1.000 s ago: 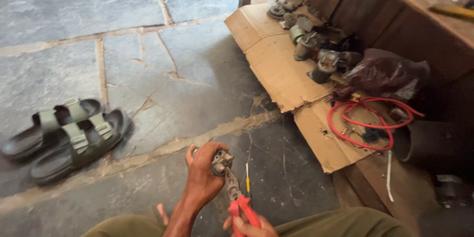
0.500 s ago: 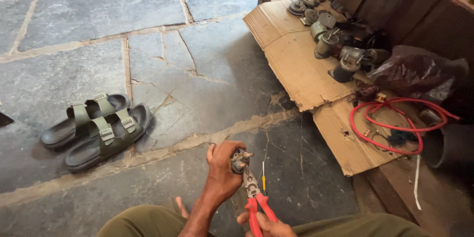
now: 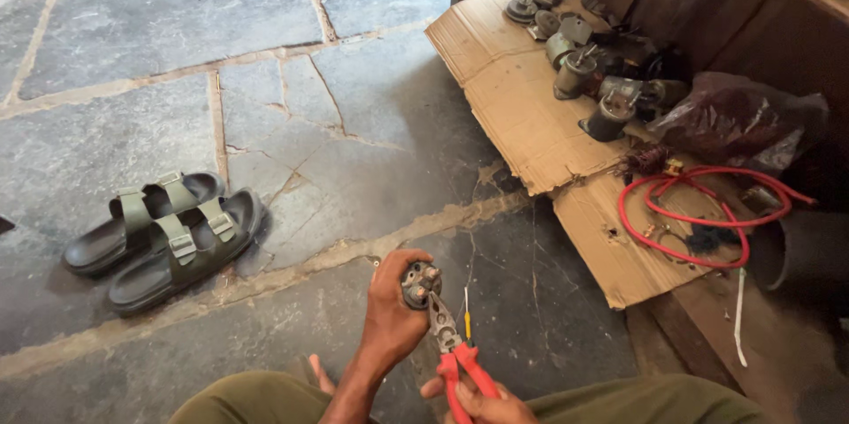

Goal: The person sits on the floor and uses a screwdriver and pliers to disassemble and adjust the internal components of a three-prong electrical plug. They remove the cover, manipulate the wires and screws, and reassemble the plug.

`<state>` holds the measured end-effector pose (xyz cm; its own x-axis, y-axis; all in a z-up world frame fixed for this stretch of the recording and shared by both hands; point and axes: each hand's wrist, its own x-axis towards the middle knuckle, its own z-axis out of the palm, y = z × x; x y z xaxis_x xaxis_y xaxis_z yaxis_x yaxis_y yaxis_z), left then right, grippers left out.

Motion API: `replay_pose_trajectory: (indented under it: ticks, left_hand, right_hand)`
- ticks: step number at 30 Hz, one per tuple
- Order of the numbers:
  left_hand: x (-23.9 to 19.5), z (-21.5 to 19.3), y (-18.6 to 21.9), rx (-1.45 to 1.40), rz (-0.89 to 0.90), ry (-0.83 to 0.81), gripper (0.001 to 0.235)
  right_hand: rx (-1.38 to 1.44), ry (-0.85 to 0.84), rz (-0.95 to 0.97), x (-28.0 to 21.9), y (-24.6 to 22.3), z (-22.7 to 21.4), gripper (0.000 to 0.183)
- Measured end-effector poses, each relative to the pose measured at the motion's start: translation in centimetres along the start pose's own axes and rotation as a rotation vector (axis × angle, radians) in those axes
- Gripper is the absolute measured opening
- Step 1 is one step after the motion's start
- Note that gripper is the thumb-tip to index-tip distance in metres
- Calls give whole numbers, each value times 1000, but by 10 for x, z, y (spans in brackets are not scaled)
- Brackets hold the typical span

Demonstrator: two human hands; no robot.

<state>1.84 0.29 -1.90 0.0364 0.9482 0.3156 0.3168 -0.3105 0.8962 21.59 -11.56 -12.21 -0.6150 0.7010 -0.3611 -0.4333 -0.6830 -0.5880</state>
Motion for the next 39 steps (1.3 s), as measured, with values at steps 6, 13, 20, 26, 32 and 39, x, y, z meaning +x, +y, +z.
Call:
replay_pose_trajectory:
  ticks: [6,13,20,26,32,39]
  left_hand:
    - [8,-8,-3,159,183,8,43]
    - [7,-1,-9,223,217,-54,43]
    - [0,0,-10,94,-28,-11,54]
    - [2,-2,-16,375,-20,-198,56]
    - [-2,3,-33,509,-253,-433,53]
    - [7,-2,-31,148,-362,-374,61]
  right_hand:
    - [-944,509,-248,1,-9,-4,56]
    - [-1396,730,-284,-6,-18,-15,55]
    - [-589,396,-133,5,-6,4,39]
    - [-1765,899,-18,-24,-56,46,93]
    - [-1872,859,138,-27,-63,57,61]
    - [-1942,861,-264,-31,-76,55,67]
